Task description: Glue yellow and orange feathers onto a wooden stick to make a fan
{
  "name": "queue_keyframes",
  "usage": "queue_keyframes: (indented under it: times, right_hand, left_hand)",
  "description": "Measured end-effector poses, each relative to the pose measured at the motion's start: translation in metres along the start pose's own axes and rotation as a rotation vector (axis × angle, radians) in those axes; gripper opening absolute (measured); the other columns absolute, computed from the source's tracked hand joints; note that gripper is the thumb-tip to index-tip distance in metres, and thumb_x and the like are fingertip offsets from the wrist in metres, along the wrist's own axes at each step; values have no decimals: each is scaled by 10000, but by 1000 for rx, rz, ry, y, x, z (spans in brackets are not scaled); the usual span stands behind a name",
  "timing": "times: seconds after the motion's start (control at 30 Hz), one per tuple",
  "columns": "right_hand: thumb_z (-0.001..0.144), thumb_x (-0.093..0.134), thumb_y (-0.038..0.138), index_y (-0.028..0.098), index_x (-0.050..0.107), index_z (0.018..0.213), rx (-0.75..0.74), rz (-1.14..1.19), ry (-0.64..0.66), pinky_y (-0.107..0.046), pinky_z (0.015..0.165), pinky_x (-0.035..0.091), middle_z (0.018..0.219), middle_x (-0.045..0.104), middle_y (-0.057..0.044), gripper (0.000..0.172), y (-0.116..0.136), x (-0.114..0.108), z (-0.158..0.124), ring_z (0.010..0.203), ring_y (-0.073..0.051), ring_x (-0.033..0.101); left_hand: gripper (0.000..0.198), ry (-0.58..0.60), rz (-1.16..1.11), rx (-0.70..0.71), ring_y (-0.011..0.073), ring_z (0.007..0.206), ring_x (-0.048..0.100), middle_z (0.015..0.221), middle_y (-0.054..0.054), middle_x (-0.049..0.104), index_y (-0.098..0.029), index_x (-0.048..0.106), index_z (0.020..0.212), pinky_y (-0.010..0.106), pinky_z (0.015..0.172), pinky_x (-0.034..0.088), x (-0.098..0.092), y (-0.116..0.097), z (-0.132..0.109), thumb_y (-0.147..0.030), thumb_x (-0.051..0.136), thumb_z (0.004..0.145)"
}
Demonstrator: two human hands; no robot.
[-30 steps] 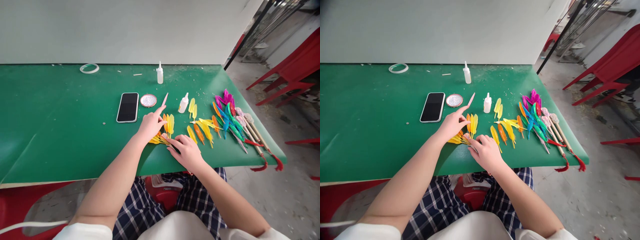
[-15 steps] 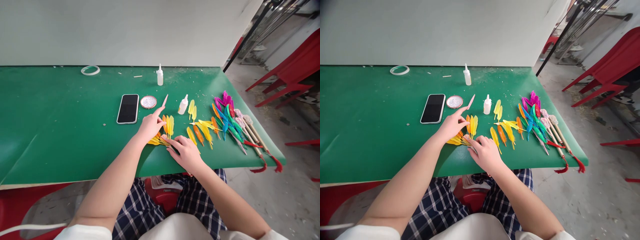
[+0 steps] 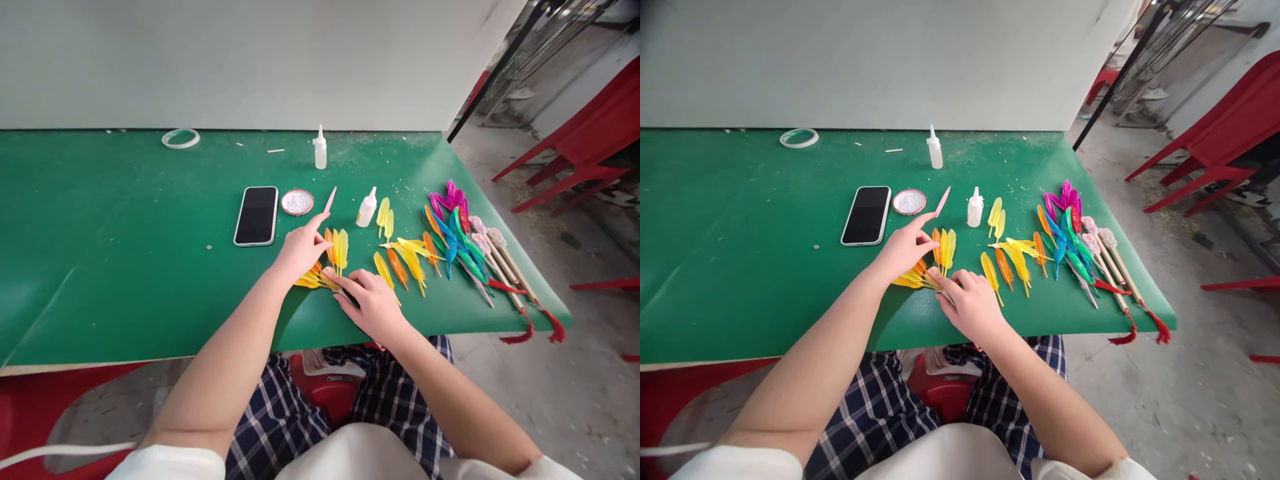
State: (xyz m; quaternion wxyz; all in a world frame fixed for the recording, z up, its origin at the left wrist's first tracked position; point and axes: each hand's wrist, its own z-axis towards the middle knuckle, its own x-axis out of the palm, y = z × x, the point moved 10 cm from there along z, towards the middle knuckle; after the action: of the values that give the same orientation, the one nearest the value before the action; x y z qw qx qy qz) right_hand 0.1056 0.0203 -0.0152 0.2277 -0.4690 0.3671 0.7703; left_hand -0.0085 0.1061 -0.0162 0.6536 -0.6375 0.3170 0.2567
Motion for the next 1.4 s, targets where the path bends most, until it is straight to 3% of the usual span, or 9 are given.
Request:
queue_keyframes:
  times: [0.53,1.4]
  right_hand:
    - [860,431,369,176,468,1195,32,-7,33,-307,729,422,877,581,-60,389,-1,-1,1,817,-184,546]
    - [872,418,339,228,476,1221,10,-27,67,-295,690,398,876,562,-44,371,0,4,1,784,-163,536]
  left_hand:
    - [546,-21,5,0,158,779,602,775,-17,660,-283,374,1295,291,759,435,-2,3,2,-234,546,779]
    - [471,-4,1,27,144,728,596,740,-23,636,-286,426,1230,272,712,446,3,1,1,-203,524,777]
